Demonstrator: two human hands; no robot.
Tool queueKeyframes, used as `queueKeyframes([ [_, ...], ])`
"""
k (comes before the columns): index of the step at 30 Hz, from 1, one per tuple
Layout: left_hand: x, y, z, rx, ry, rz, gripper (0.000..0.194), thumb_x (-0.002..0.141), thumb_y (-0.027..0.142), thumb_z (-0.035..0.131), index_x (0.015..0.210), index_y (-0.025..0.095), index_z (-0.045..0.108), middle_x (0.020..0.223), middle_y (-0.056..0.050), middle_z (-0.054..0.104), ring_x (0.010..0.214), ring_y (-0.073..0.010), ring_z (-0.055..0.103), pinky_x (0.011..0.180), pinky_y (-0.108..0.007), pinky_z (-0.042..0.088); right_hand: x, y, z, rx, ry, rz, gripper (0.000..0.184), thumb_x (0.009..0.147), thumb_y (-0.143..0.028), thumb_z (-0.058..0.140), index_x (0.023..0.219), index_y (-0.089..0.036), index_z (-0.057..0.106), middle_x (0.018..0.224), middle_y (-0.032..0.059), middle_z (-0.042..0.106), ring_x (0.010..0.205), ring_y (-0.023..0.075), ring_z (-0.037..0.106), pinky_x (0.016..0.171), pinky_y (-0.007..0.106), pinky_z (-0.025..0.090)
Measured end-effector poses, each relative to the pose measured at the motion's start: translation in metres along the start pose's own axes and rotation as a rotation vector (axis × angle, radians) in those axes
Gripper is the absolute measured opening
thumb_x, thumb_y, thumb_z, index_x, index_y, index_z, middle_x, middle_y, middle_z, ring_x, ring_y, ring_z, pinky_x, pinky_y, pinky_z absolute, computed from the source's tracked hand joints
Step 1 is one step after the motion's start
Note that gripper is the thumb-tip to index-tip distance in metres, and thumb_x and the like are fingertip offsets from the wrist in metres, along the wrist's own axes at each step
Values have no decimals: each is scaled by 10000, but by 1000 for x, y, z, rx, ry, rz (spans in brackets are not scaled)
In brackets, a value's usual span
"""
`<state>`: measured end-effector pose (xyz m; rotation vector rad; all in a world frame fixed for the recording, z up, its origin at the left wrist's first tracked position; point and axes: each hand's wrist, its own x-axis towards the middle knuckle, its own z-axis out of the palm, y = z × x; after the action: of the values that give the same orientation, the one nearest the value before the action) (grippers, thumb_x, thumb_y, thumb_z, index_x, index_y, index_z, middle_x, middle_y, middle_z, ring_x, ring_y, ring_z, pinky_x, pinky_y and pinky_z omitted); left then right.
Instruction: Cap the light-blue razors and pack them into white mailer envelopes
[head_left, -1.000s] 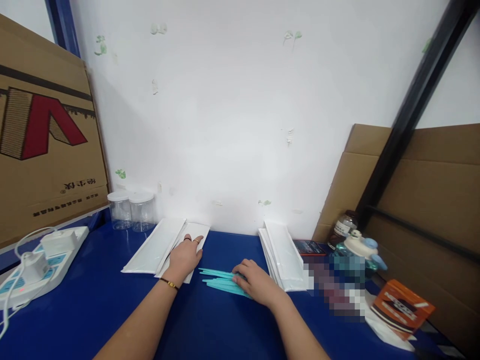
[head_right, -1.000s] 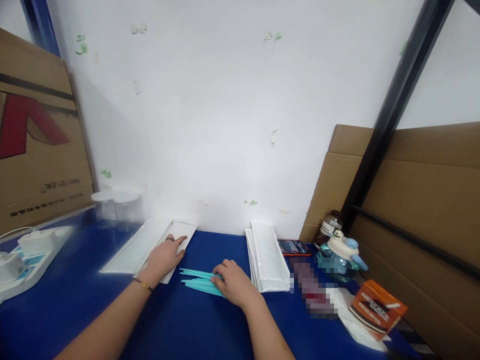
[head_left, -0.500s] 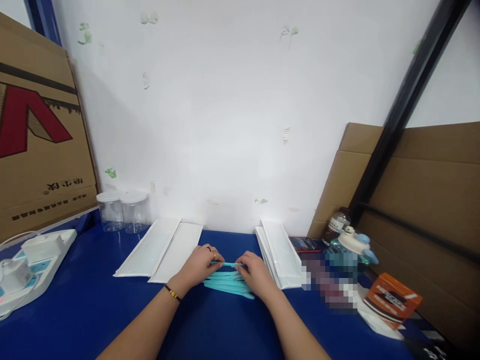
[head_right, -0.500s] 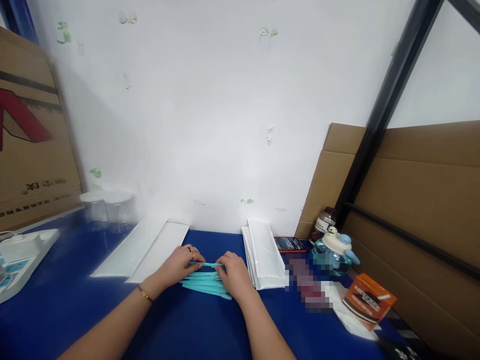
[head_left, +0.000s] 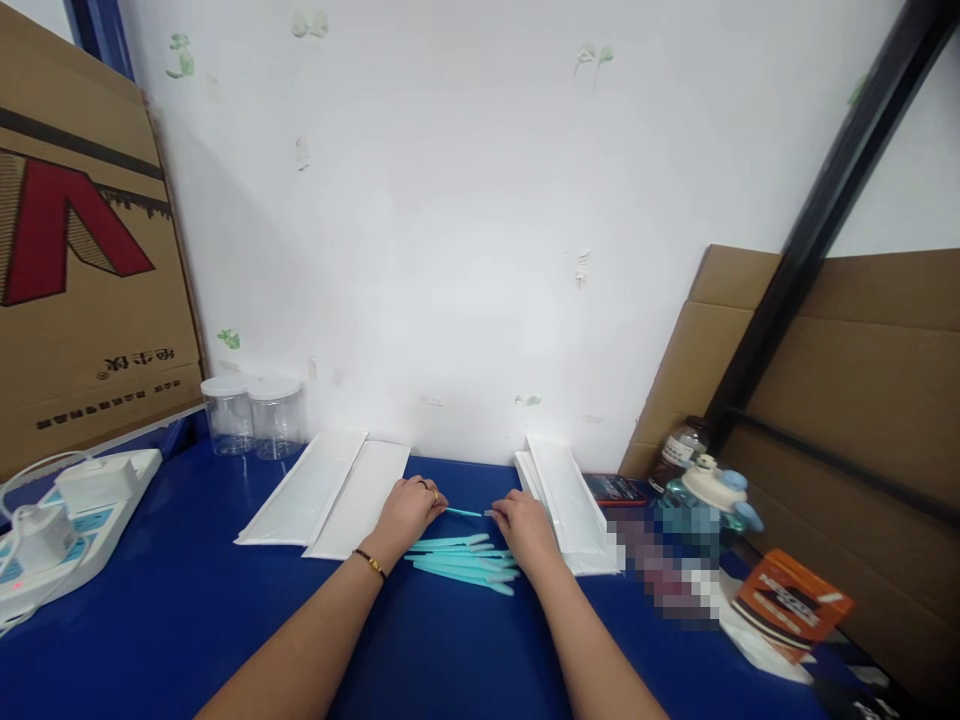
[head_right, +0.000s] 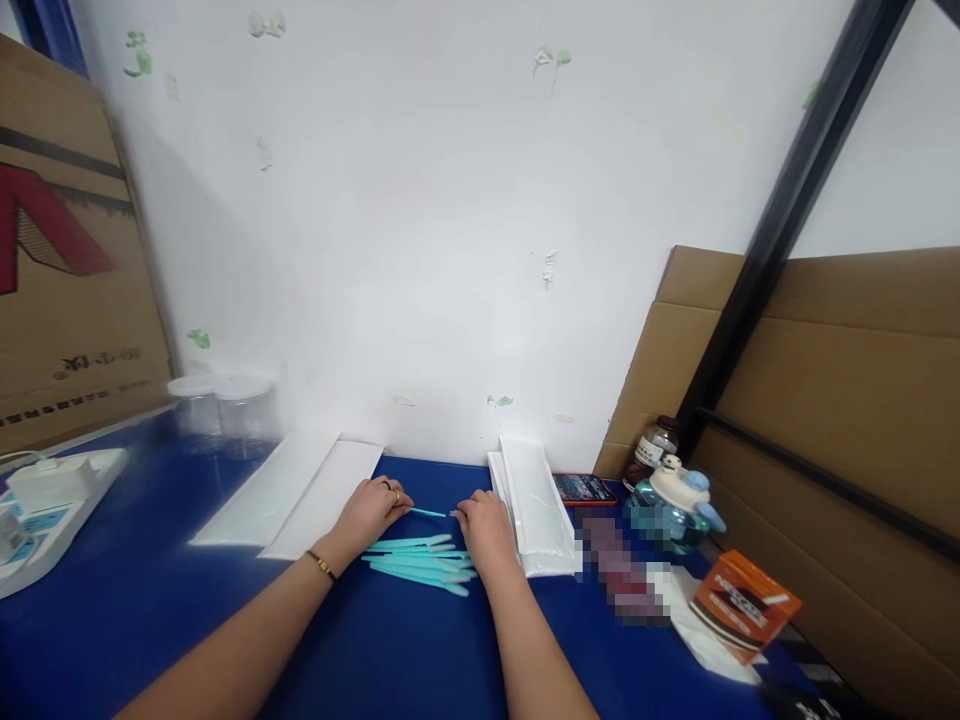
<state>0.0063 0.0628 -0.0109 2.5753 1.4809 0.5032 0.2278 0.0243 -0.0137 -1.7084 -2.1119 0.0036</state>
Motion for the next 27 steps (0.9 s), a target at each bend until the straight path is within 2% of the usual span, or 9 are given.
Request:
queueKeyframes([
  [3,1,-1,4,-63,39,63,256,843,240,495,1039,246,658,1030,-42,638,983,-204,535,877,-304,372,-2,-2,-2,88,8,-19,159,831,-246,561,923,-235,691,931,48,615,923,199,537,813,295,376],
  [6,-1,1,3,-145,76,74,218,816,280,531,974,210,663,993,-45,628,941,-190,555,827,-272,404,-5,-6,-3,191,-55,-53,109,805,-248,585,815,-250,693,892,19,610,904,182,534,789,284,367],
  [10,-6,4,-1,-243,-64,88,213,723,381,616,826,204,673,866,-18,620,777,-163,569,682,-242,420,-5,-8,0,222,-137,-46,64,737,-286,660,767,-233,679,889,11,596,919,187,520,780,288,343],
  [13,-7,4,-1,-244,-147,80,198,707,367,615,812,210,677,842,-10,624,770,-159,568,657,-229,411,-5,-9,2,224,-169,-32,60,727,-272,667,738,-214,658,902,8,588,936,184,511,793,295,321],
  [19,-3,6,0,-182,-75,72,161,757,315,553,779,207,670,851,-21,641,815,-172,566,712,-246,399,-7,-9,0,165,-148,-68,55,765,-253,634,793,-205,629,930,12,560,945,180,484,802,302,295],
  [22,-2,8,-1,-209,-84,74,192,790,312,513,787,200,669,851,-24,646,810,-167,568,719,-244,403,-7,-11,-3,142,-128,-109,76,769,-262,643,818,-206,626,937,12,557,943,176,479,805,304,289],
  [27,-3,5,-6,-173,-14,66,177,799,305,518,794,204,663,873,-24,645,822,-168,564,737,-250,404,-5,-4,-7,83,-85,-99,71,805,-248,606,762,-204,642,908,16,577,923,178,501,798,316,282],
])
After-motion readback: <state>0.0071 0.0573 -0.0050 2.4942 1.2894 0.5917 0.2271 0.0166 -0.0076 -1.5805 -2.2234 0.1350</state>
